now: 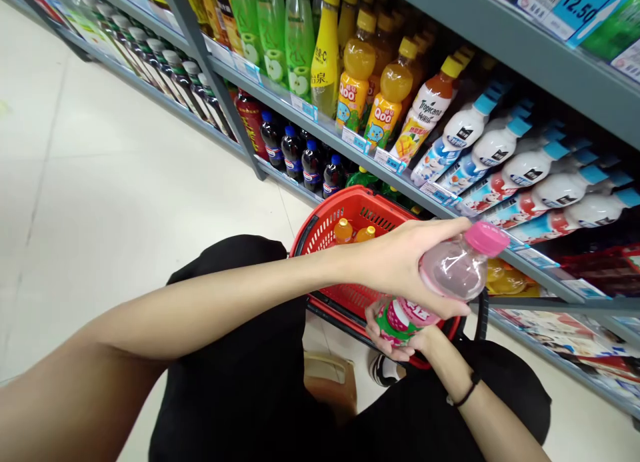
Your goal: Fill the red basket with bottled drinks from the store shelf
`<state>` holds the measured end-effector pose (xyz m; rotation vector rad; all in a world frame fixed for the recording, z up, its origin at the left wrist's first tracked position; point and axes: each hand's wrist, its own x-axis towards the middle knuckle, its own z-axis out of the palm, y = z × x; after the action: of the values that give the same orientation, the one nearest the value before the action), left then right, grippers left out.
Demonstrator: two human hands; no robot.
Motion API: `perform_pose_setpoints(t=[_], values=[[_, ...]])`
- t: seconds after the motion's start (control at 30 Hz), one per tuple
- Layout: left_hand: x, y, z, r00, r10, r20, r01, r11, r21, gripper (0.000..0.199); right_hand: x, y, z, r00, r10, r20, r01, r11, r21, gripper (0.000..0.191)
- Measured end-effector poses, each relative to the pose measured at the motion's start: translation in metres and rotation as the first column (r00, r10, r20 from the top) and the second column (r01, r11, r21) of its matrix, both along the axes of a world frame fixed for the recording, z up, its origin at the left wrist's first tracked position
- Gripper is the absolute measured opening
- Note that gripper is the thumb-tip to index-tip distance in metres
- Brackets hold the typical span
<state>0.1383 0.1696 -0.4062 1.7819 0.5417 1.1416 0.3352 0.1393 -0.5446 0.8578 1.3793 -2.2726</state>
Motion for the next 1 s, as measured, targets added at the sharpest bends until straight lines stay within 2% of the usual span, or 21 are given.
perform_pose_setpoints(t=[0.1, 0.2, 0.23, 0.33, 0.4, 0.57, 0.6, 0.67, 0.73, 0.77, 0.83, 0.9, 1.0], values=[[-0.001, 0.0, 0.002, 0.999, 0.033, 0.002, -0.033, 0.993, -0.111, 0.052, -0.009, -0.001, -0.002, 0.987, 0.032, -0.157, -0.074, 0.959, -0.272, 0.056], [-0.003, 0.002, 0.003, 0.996, 0.084, -0.023, -0.087, 0.978, -0.191, 0.051, -0.011, 0.0, -0.004, 0.961, -0.03, -0.275, -0.112, 0.866, -0.487, 0.051], [-0.003, 0.004, 0.002, 0.993, 0.111, -0.042, -0.117, 0.972, -0.206, 0.051, -0.011, -0.001, -0.004, 0.96, -0.065, -0.272, -0.092, 0.846, -0.526, 0.053], [-0.004, 0.008, -0.003, 0.976, 0.187, -0.115, -0.21, 0.946, -0.246, 0.049, -0.011, -0.004, -0.004, 0.971, -0.16, -0.177, 0.038, 0.835, -0.549, 0.071], [-0.004, 0.011, -0.008, 0.966, 0.211, -0.151, -0.245, 0.931, -0.27, 0.049, -0.01, -0.006, -0.001, 0.973, -0.211, -0.093, 0.14, 0.861, -0.488, 0.076], [-0.002, 0.019, -0.018, 0.932, 0.275, -0.235, -0.328, 0.916, -0.231, 0.049, -0.007, -0.005, 0.009, 0.948, -0.316, 0.045, 0.317, 0.919, -0.234, 0.068], [-0.002, 0.021, -0.019, 0.925, 0.281, -0.257, -0.338, 0.916, -0.214, 0.047, -0.007, -0.003, 0.009, 0.94, -0.338, 0.056, 0.342, 0.927, -0.154, 0.068], [-0.005, 0.026, -0.021, 0.901, 0.284, -0.328, -0.349, 0.923, -0.159, 0.047, -0.009, 0.001, 0.007, 0.933, -0.347, 0.097, 0.338, 0.936, 0.098, 0.068], [-0.009, 0.034, -0.026, 0.854, 0.289, -0.433, -0.357, 0.93, -0.084, 0.052, -0.012, 0.008, 0.0, 0.928, -0.329, 0.175, 0.254, 0.901, 0.351, 0.067], [-0.012, 0.039, -0.031, 0.826, 0.286, -0.485, -0.352, 0.935, -0.048, 0.054, -0.013, 0.012, -0.004, 0.922, -0.316, 0.222, 0.197, 0.879, 0.434, 0.067], [-0.018, 0.05, -0.048, 0.77, 0.258, -0.584, -0.314, 0.949, 0.006, 0.054, -0.014, 0.019, -0.013, 0.905, -0.279, 0.322, 0.082, 0.855, 0.512, 0.065], [-0.023, 0.061, -0.072, 0.706, 0.199, -0.68, -0.242, 0.97, 0.032, 0.053, -0.012, 0.023, -0.02, 0.872, -0.224, 0.435, -0.07, 0.823, 0.564, 0.06], [-0.025, 0.075, -0.115, 0.57, 0.069, -0.819, -0.134, 0.991, -0.01, 0.054, -0.008, 0.021, -0.024, 0.779, -0.122, 0.616, -0.376, 0.695, 0.613, 0.041]])
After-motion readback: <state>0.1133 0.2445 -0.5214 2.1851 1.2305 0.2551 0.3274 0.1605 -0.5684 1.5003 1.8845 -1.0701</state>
